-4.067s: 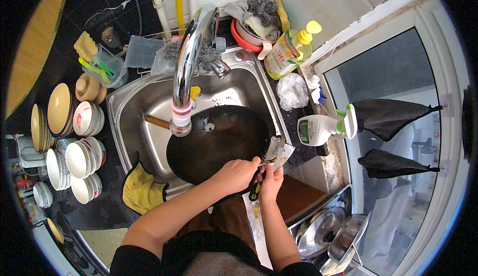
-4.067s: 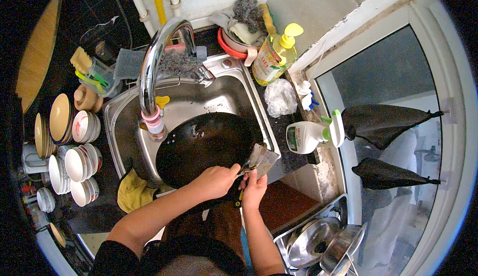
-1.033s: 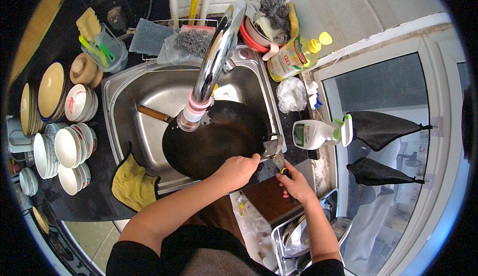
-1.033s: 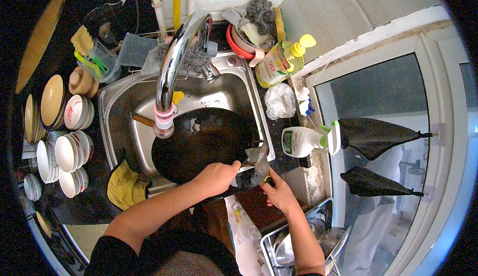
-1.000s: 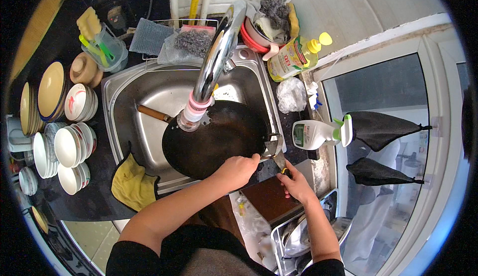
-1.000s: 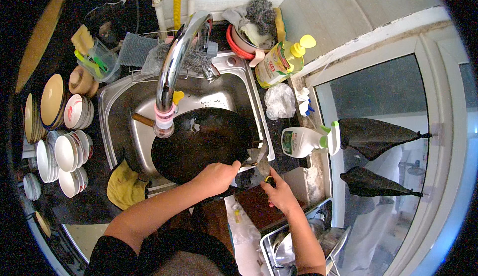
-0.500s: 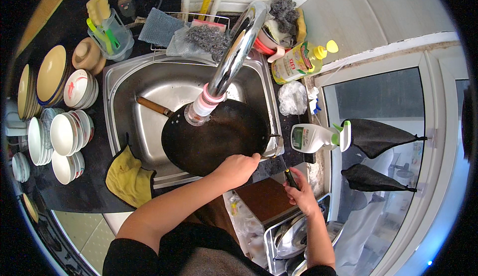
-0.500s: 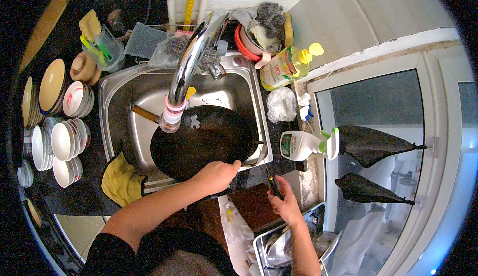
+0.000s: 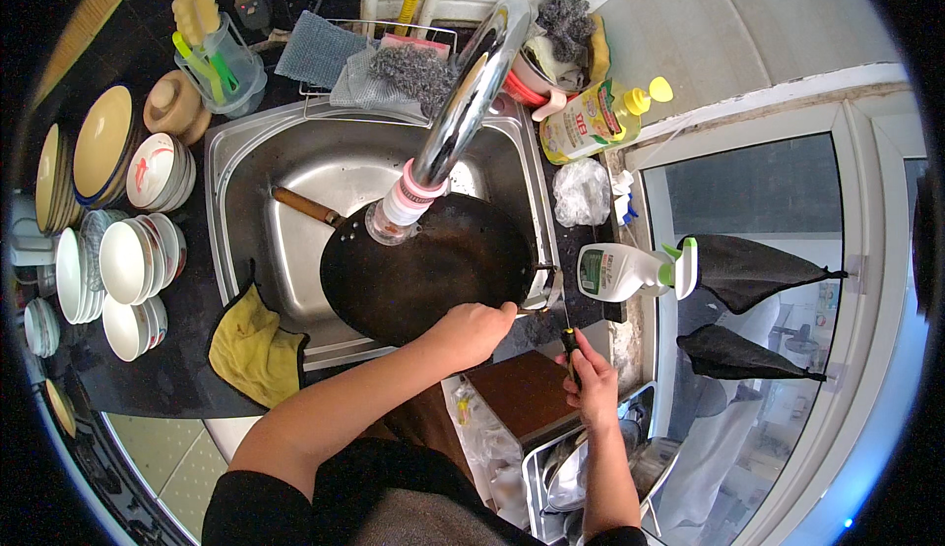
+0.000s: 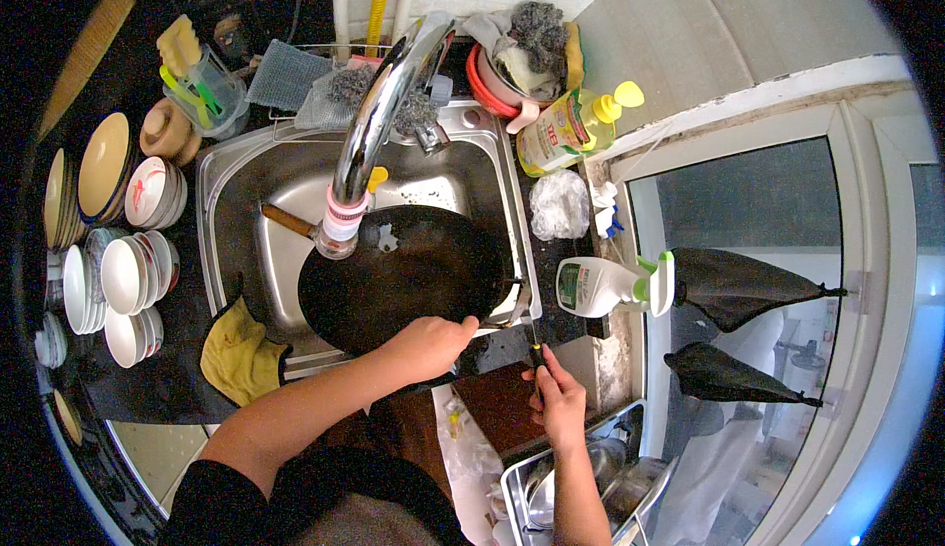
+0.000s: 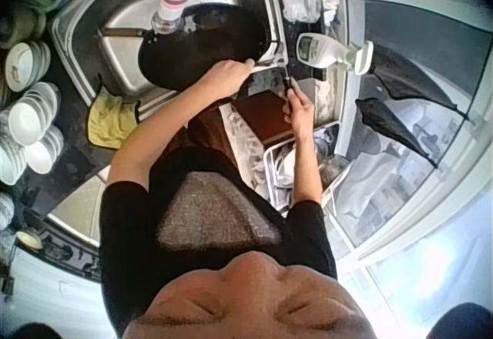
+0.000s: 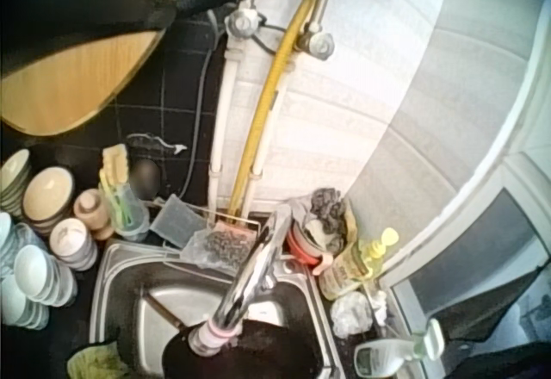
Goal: The person scrubs a black frying pan with a metal scraper and a sponge under running water in a kitchen sink. They repeatedly scrape the pan's surface and rinse it, then briefly scrub a second pan before returning to the first one.
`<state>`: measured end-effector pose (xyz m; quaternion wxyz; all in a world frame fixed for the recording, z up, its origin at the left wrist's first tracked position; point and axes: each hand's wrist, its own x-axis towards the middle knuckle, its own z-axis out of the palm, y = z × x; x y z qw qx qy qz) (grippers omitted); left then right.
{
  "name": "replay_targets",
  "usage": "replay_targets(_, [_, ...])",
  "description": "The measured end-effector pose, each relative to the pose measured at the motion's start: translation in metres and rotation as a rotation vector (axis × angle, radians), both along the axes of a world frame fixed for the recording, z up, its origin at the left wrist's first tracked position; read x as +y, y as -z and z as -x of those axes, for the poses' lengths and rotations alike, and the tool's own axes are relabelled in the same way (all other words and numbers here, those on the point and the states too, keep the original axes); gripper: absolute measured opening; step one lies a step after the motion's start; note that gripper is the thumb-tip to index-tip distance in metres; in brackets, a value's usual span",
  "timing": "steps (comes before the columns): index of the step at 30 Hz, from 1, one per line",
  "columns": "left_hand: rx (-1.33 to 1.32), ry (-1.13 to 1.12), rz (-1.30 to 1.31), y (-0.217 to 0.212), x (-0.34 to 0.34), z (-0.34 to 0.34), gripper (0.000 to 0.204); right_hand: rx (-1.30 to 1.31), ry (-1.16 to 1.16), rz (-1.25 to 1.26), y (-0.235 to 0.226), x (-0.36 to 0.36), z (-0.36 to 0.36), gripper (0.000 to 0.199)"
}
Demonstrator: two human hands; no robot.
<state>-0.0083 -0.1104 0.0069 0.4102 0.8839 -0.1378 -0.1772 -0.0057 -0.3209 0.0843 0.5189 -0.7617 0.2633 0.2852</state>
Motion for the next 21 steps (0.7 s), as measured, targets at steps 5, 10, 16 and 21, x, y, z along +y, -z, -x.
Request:
replay_targets(5, [-0.036, 0.029, 0.016, 0.003, 0.001, -0.005, 0.024, 0.135, -0.113, 0.045, -0.011, -0.015, -0.034, 0.038])
replay_targets(10, [-0.018, 0.067, 0.009, 0.006, 0.001, -0.015, 0.025, 0.216, -0.175, 0.023, -0.01, -0.022, -0.062, 0.04])
replay_targets(16, [0.015, 0.059, 0.01, 0.006, -0.002, -0.016, 0.026, 0.233, -0.338, 0.143, 0.002, -0.009, -0.076, 0.039])
replay_targets(21, [0.056, 0.023, -0.002, 0.009, -0.005, -0.02, 0.026, 0.218, -0.244, 0.084, 0.004, -0.006, -0.066, 0.04])
